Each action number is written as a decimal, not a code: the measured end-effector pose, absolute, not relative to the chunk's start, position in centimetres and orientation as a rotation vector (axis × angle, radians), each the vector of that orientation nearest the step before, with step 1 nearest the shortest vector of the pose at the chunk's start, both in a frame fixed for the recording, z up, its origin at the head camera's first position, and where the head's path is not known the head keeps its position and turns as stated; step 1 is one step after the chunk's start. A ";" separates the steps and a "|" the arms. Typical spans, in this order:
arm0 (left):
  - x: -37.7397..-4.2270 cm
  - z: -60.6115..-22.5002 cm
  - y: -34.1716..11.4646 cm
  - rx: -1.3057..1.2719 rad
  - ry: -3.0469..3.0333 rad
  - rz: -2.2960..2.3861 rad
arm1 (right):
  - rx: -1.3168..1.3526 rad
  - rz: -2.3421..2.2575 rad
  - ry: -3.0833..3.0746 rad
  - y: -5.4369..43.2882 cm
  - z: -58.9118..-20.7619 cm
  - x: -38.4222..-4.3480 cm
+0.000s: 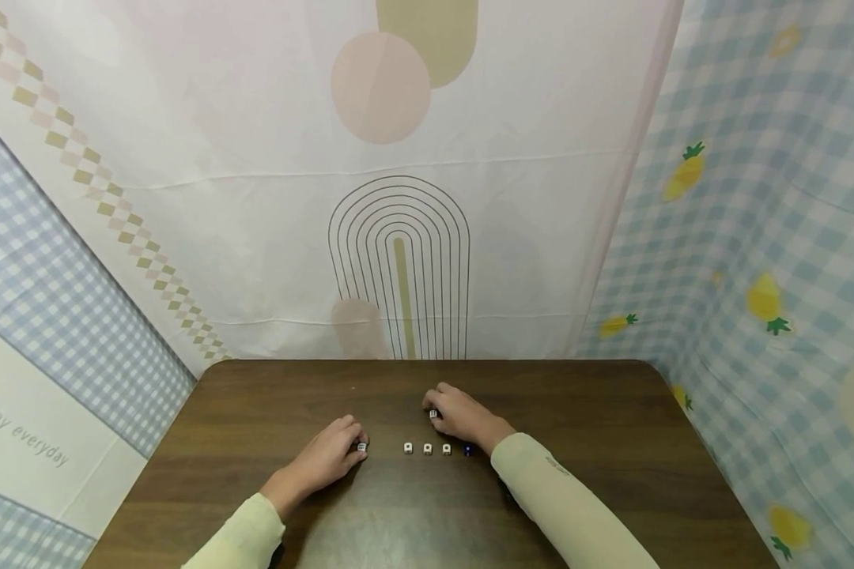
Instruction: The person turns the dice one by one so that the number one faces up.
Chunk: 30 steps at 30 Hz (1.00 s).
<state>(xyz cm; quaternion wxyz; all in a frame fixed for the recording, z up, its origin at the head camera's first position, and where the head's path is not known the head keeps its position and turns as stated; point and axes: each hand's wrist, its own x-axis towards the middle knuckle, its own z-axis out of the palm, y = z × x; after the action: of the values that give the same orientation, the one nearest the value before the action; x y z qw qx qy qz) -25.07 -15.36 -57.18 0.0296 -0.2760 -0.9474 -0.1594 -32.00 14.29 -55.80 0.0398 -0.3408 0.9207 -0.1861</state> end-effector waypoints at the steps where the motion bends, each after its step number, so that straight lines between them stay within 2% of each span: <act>1: -25.1 -57.2 -15.4 -0.851 -2.923 -0.490 | -1.044 -0.579 2.823 14.4 -55.9 -32.0; 30: -25.0 -57.1 -15.3 -0.870 -2.886 -0.491 | -1.062 -0.650 2.835 14.6 -56.4 -32.1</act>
<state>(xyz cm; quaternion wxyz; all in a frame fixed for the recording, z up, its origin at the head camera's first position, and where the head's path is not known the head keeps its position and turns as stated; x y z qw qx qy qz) -25.02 -15.32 -57.11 0.0438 -0.2847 -0.9440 -0.1606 -32.13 14.63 -56.41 0.0229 -0.3428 0.9154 -0.2099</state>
